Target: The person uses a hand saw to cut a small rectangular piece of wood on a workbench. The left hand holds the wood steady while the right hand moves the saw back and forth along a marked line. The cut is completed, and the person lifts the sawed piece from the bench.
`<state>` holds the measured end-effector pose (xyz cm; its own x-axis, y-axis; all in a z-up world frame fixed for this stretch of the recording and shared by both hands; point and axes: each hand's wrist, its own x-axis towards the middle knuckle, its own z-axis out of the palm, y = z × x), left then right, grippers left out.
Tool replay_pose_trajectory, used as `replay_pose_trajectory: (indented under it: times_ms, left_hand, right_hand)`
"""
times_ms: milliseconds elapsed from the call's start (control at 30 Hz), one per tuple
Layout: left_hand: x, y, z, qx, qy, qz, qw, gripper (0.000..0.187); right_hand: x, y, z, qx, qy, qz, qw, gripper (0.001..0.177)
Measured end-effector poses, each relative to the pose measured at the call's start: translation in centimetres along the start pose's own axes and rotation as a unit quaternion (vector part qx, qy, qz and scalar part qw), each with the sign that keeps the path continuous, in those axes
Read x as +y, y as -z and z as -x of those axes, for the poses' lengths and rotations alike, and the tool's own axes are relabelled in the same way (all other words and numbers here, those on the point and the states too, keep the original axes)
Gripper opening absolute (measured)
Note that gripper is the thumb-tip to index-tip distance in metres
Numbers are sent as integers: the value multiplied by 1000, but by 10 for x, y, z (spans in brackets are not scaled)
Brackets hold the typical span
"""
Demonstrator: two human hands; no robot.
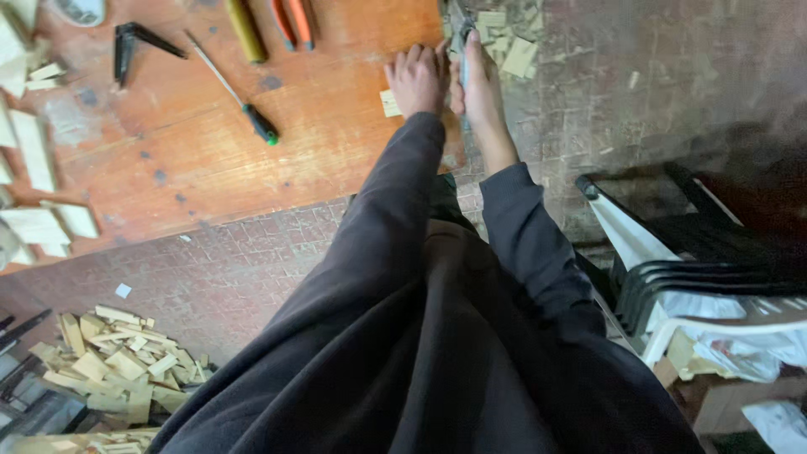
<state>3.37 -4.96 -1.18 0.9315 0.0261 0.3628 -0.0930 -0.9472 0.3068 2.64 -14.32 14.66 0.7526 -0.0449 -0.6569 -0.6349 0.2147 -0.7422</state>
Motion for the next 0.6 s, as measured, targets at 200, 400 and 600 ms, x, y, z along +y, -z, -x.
replay_pose_trajectory:
  times_ms: [200,400,600]
  left_hand:
    - [6,6,-3,29,7,6,1000,43]
    - [11,10,-4,25,39,18,999,52]
    - [13,8,-1,58,41,28,997,53]
  right_hand:
    - [13,-2,-9,84,-19,-36,996,48]
    - [1,-14,-9,149,-98,-28,984,63]
    - [17,-3,-8,163,-74,-40,983,58]
